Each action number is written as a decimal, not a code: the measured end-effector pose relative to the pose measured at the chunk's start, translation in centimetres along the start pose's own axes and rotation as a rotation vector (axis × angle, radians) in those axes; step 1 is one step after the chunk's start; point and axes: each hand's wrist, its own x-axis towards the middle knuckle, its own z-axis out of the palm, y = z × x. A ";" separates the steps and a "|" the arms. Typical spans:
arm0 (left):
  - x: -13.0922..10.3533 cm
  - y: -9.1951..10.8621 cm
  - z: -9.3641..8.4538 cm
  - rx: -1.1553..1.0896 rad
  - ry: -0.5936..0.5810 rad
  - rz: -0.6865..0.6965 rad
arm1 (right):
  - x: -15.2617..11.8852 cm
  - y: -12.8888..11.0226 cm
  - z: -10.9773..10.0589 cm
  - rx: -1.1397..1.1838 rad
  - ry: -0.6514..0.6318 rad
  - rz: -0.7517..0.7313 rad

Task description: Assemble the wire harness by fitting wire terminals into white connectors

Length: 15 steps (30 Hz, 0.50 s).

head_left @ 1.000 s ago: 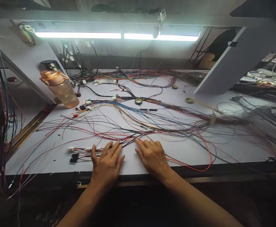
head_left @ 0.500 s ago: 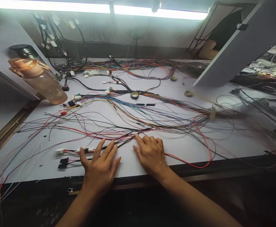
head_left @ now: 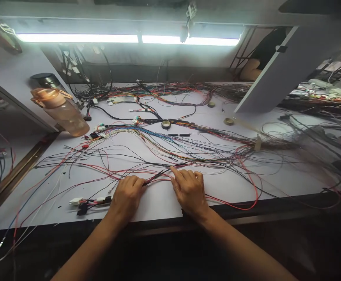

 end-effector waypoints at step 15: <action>3.9 0.0 -5.7 -0.645 -0.284 -0.491 | 0.3 -4.1 1.1 0.097 -0.010 -0.133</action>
